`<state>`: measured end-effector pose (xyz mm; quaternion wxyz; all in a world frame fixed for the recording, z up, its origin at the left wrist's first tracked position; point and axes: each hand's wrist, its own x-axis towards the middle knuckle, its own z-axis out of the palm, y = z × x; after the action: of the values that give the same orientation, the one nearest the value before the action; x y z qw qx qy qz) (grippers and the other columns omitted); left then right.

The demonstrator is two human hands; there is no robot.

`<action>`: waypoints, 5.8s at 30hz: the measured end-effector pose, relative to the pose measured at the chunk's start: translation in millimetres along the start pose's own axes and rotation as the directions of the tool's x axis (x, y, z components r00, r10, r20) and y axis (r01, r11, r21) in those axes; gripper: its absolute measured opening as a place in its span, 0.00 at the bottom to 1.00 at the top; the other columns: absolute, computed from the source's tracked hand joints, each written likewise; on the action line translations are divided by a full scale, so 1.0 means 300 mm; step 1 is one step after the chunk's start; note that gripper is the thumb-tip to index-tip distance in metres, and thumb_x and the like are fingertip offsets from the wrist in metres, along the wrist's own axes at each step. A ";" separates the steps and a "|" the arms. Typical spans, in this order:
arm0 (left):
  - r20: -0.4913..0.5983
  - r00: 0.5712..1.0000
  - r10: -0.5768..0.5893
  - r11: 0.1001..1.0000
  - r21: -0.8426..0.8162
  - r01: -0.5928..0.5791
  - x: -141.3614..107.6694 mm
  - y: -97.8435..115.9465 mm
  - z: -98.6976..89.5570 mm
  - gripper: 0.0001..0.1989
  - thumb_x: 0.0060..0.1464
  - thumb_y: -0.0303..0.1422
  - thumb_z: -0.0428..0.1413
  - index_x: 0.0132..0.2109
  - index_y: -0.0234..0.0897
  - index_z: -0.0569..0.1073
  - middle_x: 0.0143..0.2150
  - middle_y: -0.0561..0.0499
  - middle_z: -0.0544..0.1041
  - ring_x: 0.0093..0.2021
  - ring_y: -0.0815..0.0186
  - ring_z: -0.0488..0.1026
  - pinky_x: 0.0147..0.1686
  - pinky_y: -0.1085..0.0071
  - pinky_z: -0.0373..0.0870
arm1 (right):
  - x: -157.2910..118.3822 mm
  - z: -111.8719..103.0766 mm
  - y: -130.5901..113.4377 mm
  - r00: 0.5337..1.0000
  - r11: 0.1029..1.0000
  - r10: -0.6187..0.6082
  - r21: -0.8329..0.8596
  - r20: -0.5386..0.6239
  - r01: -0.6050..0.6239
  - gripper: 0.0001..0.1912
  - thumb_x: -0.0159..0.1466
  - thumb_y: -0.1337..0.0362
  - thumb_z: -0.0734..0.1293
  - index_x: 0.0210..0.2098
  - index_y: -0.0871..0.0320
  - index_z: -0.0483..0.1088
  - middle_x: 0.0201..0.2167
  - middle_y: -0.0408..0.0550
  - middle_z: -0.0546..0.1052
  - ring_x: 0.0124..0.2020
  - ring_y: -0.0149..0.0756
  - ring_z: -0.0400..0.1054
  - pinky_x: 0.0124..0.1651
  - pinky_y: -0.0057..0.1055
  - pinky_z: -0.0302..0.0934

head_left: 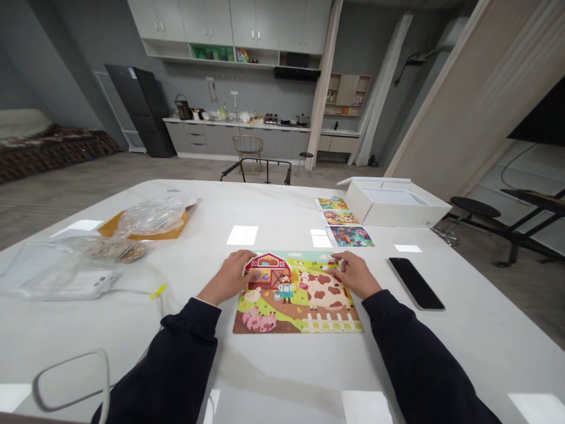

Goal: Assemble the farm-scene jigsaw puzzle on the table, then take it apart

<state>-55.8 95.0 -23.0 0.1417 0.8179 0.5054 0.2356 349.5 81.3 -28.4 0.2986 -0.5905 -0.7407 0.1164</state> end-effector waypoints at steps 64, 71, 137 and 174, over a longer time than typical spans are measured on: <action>-0.172 0.984 -0.051 0.979 -0.202 0.016 0.062 0.033 0.043 0.06 0.62 0.26 0.50 0.43 0.42 0.66 0.35 0.53 0.75 0.35 0.64 0.73 0.36 0.69 0.67 | -0.092 0.209 -0.452 0.878 0.902 -0.390 -0.074 0.279 0.424 0.25 0.75 0.56 0.58 0.68 0.54 0.62 0.68 0.51 0.67 0.69 0.46 0.58 0.72 0.51 0.50; -0.242 0.960 -0.139 0.953 -0.295 0.064 0.070 0.013 -0.012 0.05 0.62 0.33 0.54 0.44 0.40 0.70 0.41 0.51 0.78 0.41 0.63 0.76 0.41 0.68 0.71 | -0.092 0.213 -0.446 0.873 0.899 -0.400 -0.063 0.279 0.432 0.25 0.75 0.56 0.57 0.69 0.52 0.62 0.68 0.51 0.67 0.70 0.46 0.57 0.72 0.52 0.50; 0.206 0.971 -0.119 0.988 -0.075 0.137 0.013 0.091 -0.105 0.18 0.34 0.27 0.70 0.38 0.39 0.79 0.39 0.49 0.80 0.41 0.58 0.78 0.40 0.69 0.72 | -0.142 0.260 -0.515 0.869 0.862 -0.429 -0.176 0.248 0.476 0.26 0.71 0.51 0.63 0.62 0.60 0.67 0.65 0.63 0.67 0.65 0.57 0.57 0.69 0.55 0.49; 0.223 0.919 -0.325 0.901 -0.223 0.372 -0.112 0.187 -0.157 0.23 0.42 0.28 0.69 0.47 0.36 0.75 0.39 0.48 0.79 0.39 0.62 0.78 0.38 0.68 0.75 | -0.118 0.269 -0.492 0.853 0.870 -0.490 0.049 0.180 0.490 0.22 0.68 0.56 0.68 0.59 0.58 0.71 0.58 0.57 0.74 0.61 0.53 0.65 0.64 0.51 0.58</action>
<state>-50.8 39.5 35.1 0.3332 0.7058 0.5936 0.1960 188.1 21.7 -25.7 0.2479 -0.3687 -0.8912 0.0916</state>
